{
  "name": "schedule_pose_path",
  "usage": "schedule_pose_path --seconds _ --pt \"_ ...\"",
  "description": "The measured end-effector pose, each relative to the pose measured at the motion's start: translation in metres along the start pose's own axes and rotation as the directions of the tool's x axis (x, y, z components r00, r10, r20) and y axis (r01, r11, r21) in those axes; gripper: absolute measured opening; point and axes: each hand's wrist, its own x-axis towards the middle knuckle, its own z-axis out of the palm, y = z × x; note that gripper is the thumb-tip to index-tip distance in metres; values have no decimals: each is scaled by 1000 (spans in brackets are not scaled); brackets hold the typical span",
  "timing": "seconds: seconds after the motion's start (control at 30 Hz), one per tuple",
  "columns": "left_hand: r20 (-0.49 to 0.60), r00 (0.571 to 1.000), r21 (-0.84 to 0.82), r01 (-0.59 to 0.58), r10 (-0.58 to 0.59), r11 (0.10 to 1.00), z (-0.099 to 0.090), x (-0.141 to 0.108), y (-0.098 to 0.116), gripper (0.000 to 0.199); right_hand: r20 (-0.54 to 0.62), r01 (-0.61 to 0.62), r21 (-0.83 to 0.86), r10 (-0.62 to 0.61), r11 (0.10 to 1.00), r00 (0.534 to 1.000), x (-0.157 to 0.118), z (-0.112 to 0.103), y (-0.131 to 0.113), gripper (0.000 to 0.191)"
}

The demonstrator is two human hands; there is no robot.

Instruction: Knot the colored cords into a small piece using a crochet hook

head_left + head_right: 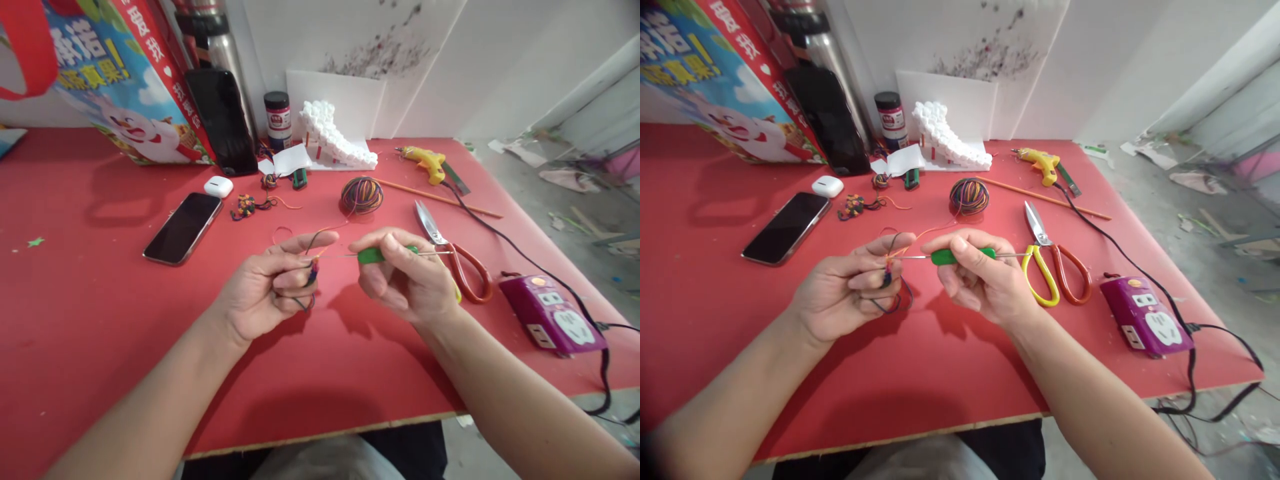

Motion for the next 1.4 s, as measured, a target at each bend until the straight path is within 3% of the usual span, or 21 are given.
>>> schedule_pose_path --seconds 0.4,0.67,0.83,0.97,1.2,1.4 --pt "-61 994 38 -94 96 995 4 6 -13 29 -112 67 -76 -76 995 991 1 8 11 25" --pt "-57 993 33 -97 99 995 7 3 -12 29 -212 24 -156 -57 988 976 1 11 7 18" --pt "-70 992 62 -103 107 993 8 5 -14 19 -209 112 -320 -185 941 960 -1 7 17 14" --pt "-89 988 114 -114 124 987 10 5 -16 15 -182 159 -343 -231 926 956 -2 5 20 9" --pt "-188 965 155 -156 184 976 13 7 -19 16 -147 139 -327 -195 935 970 -4 11 17 15" --pt "-147 961 212 -199 233 957 17 6 -21 17 -193 52 -218 -95 974 977 -1 12 23 25"
